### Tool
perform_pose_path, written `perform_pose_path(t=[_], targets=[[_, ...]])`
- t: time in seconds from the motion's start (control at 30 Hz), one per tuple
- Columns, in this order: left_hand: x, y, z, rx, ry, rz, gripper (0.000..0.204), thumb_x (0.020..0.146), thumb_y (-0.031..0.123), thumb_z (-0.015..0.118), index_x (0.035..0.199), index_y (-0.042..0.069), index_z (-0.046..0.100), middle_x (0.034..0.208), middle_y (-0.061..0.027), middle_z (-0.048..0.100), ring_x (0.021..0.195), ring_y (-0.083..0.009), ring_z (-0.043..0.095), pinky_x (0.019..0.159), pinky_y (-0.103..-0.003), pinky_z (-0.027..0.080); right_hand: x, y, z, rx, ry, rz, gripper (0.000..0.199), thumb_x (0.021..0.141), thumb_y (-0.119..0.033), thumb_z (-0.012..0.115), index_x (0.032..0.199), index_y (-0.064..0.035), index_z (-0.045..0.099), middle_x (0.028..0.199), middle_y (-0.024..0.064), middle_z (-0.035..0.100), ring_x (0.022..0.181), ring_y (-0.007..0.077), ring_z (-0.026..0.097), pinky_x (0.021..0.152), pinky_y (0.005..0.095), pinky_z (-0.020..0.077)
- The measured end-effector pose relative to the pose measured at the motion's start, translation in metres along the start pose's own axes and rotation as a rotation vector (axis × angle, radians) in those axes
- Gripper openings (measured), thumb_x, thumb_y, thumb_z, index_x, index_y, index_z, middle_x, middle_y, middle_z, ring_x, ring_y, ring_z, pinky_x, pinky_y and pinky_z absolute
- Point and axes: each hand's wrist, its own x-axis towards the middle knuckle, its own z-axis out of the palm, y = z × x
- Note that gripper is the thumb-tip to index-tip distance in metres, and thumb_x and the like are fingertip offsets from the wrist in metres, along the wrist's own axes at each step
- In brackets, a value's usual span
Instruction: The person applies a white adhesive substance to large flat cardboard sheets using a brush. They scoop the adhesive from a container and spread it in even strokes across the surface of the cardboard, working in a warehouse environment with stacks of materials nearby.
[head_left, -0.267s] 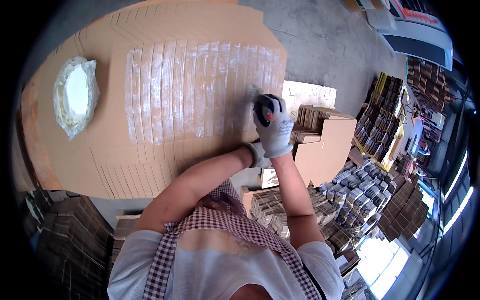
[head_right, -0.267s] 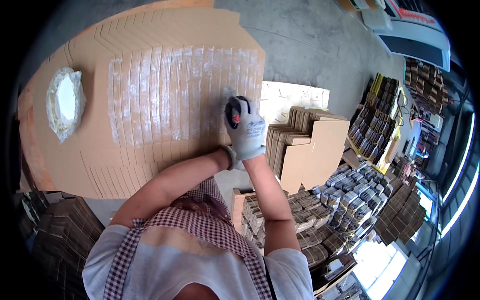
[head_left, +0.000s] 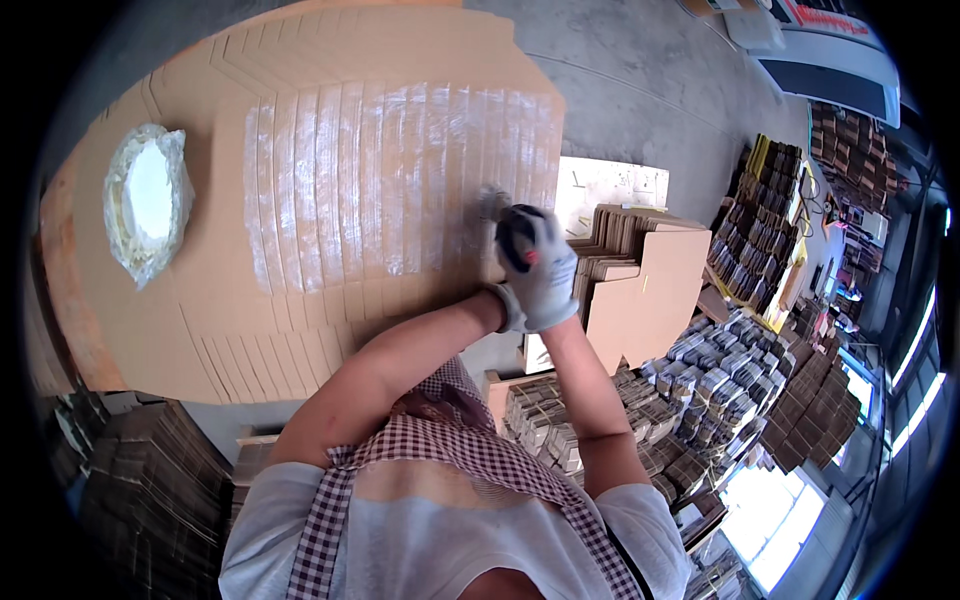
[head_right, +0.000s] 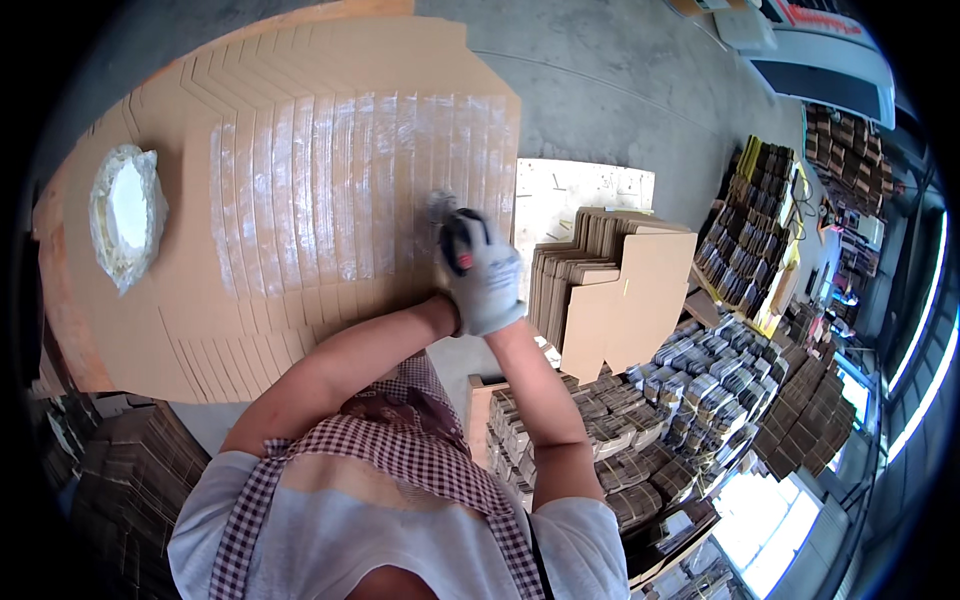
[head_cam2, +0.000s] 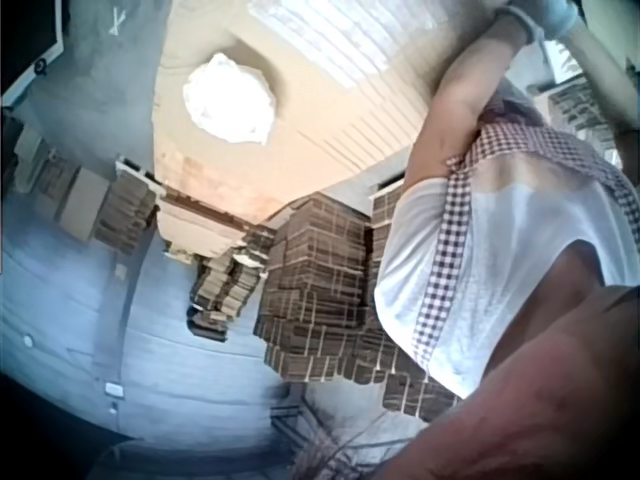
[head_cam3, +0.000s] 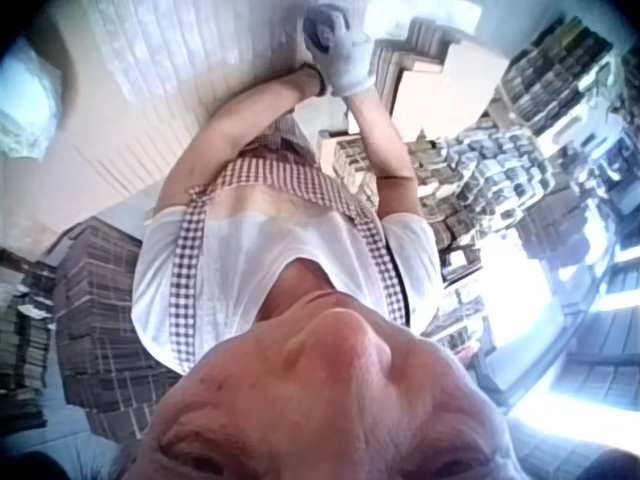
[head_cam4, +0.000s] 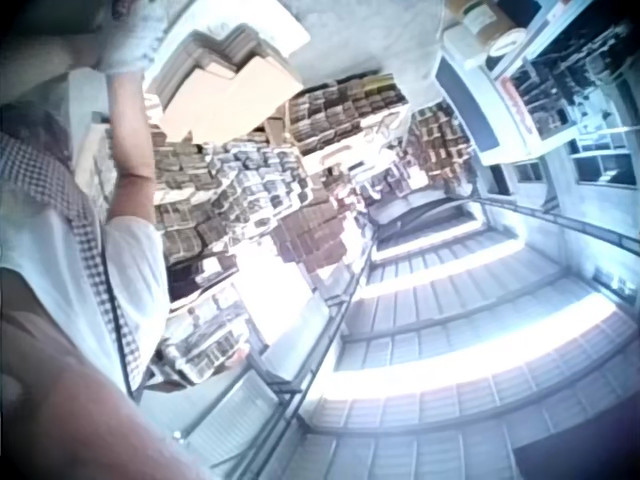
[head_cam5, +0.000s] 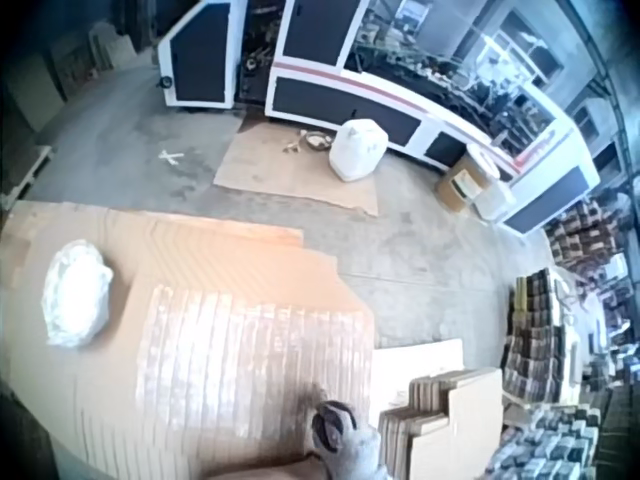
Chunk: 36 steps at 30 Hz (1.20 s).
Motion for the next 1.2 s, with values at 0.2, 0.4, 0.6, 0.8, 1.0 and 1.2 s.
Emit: perform_pose_path(t=[0.2, 0.4, 0.6, 0.8, 1.0, 1.2], targets=[[0.006, -0.014, 0.009, 0.064, 0.002, 0.014, 0.04, 0.089, 0.033, 0.058, 0.125, 0.016, 0.057, 0.129, -0.0069, 0.059, 0.123, -0.0264, 0.048, 0.107, -0.038, 0.035, 0.005, 0.014, -0.023, -0.05, 0.163, 0.203, 0.042, 0.078, -0.014, 0.073, 0.116, -0.0081, 0.057, 0.109, 0.0141, 0.06, 0.092, 0.036, 0.064, 0.078, 0.0412, 0.0537], [0.005, -0.013, 0.004, 0.076, -0.041, 0.027, 0.04, 0.09, 0.034, 0.056, 0.125, 0.016, 0.057, 0.129, -0.0075, 0.059, 0.122, -0.0264, 0.048, 0.106, -0.039, 0.036, -0.03, 0.0, 0.0, 0.002, 0.025, 0.036, 0.043, 0.074, -0.011, 0.077, 0.114, -0.0106, 0.061, 0.113, 0.0124, 0.061, 0.096, 0.0334, 0.065, 0.078, 0.0395, 0.0541], [0.004, -0.018, 0.004, 0.099, -0.057, 0.022, 0.04, 0.091, 0.035, 0.054, 0.125, 0.016, 0.057, 0.128, -0.008, 0.059, 0.122, -0.0264, 0.049, 0.106, -0.039, 0.036, -0.029, -0.004, -0.02, -0.047, 0.179, 0.014, 0.041, 0.075, -0.008, 0.076, 0.113, -0.0099, 0.061, 0.111, 0.0114, 0.062, 0.093, 0.0311, 0.065, 0.071, 0.0369, 0.056], [0.001, -0.017, 0.003, 0.111, -0.099, 0.033, 0.04, 0.091, 0.037, 0.052, 0.126, 0.016, 0.057, 0.128, -0.0086, 0.059, 0.122, -0.0264, 0.049, 0.105, -0.04, 0.036, -0.056, 0.009, 0.006, -0.045, 0.033, 0.031, 0.044, 0.074, -0.017, 0.077, 0.114, -0.009, 0.061, 0.115, 0.0115, 0.062, 0.1, 0.0314, 0.062, 0.084, 0.0417, 0.0505], [0.001, -0.019, 0.005, 0.121, -0.122, 0.035, 0.041, 0.092, 0.038, 0.05, 0.126, 0.016, 0.057, 0.127, -0.0092, 0.06, 0.121, -0.0264, 0.05, 0.105, -0.041, 0.037, -0.048, 0.003, -0.021, 0.103, -0.049, -0.193, 0.039, 0.071, -0.011, 0.074, 0.109, -0.0131, 0.064, 0.116, 0.0088, 0.062, 0.111, 0.0294, 0.059, 0.092, 0.0408, 0.0494], [0.007, -0.01, -0.001, 0.127, -0.168, 0.076, 0.041, 0.093, 0.039, 0.048, 0.126, 0.016, 0.057, 0.127, -0.0097, 0.06, 0.121, -0.0264, 0.05, 0.104, -0.042, 0.037, -0.04, 0.027, -0.039, 0.029, -0.382, -0.365, 0.036, 0.072, -0.007, 0.066, 0.107, -0.0147, 0.066, 0.117, 0.0062, 0.062, 0.117, 0.0285, 0.057, 0.096, 0.043, 0.0474]])
